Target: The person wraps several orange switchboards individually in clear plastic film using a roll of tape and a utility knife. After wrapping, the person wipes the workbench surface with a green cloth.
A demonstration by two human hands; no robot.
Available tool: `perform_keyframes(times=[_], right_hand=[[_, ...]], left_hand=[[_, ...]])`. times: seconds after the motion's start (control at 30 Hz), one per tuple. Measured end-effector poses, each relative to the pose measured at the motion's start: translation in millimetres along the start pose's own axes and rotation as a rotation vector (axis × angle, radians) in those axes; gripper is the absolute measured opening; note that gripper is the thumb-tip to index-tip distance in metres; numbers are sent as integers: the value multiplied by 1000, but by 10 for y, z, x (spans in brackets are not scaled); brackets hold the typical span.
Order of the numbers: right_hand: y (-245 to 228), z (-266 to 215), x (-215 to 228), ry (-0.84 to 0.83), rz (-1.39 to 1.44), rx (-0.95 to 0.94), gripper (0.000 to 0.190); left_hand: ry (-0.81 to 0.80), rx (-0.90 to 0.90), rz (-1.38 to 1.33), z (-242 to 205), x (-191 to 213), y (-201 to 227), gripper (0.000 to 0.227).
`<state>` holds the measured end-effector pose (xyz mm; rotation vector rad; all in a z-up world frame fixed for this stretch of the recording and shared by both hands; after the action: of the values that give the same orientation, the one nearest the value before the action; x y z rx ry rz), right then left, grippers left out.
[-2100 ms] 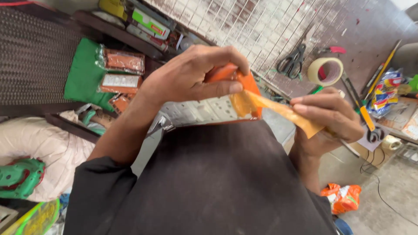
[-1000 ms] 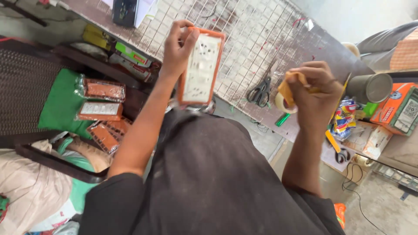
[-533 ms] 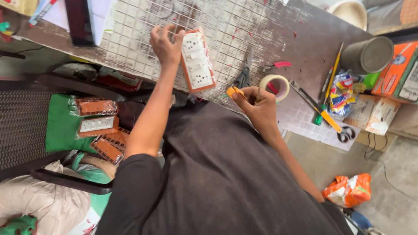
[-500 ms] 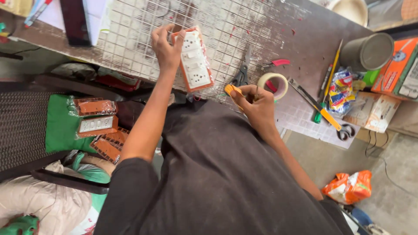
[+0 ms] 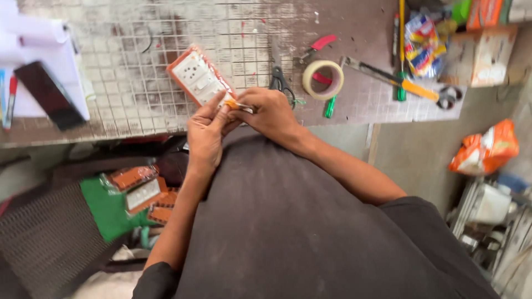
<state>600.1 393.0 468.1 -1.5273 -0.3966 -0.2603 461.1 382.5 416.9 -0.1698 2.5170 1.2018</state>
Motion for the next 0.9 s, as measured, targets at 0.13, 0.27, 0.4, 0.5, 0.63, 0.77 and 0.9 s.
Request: perform_keyframes(times=[0.13,0.27,0.4,0.5,0.63,0.77,0.9], right_hand=[[-406,35,60,97,-124,203,33],[-669,158,-115,-46,-293,326,45],[-724,349,-181,-33,-169,336,46],[-573,440,-173,88,131,233,37],[-189,456,-30,387,227,-50,16],[94,750,35,478,93,-337,17],[357,954,-75,451,126,-349,32]], left_hand=[[64,-130,100,153,29,370,18],[111,-271,181,275,158,543,20],[121,-143,-86,540,360,335,24],[49,-115,-164,816,400,309,26],[10,-79,-27,989,138,314,41],[-42,-208,29,1200,47,837,21],[-146,-156,-23,1676,237,913,19]])
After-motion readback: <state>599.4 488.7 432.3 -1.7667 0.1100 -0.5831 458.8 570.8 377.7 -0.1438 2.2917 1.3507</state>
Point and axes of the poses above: each hand's wrist, its own z-axis towards the middle knuckle, its own x-axis out of the back of the hand, y = z × x, the point moved 10 cm from there along z, towards the middle knuckle, and after that the axes turned 8 degrees about z, right-handed, at the moved point
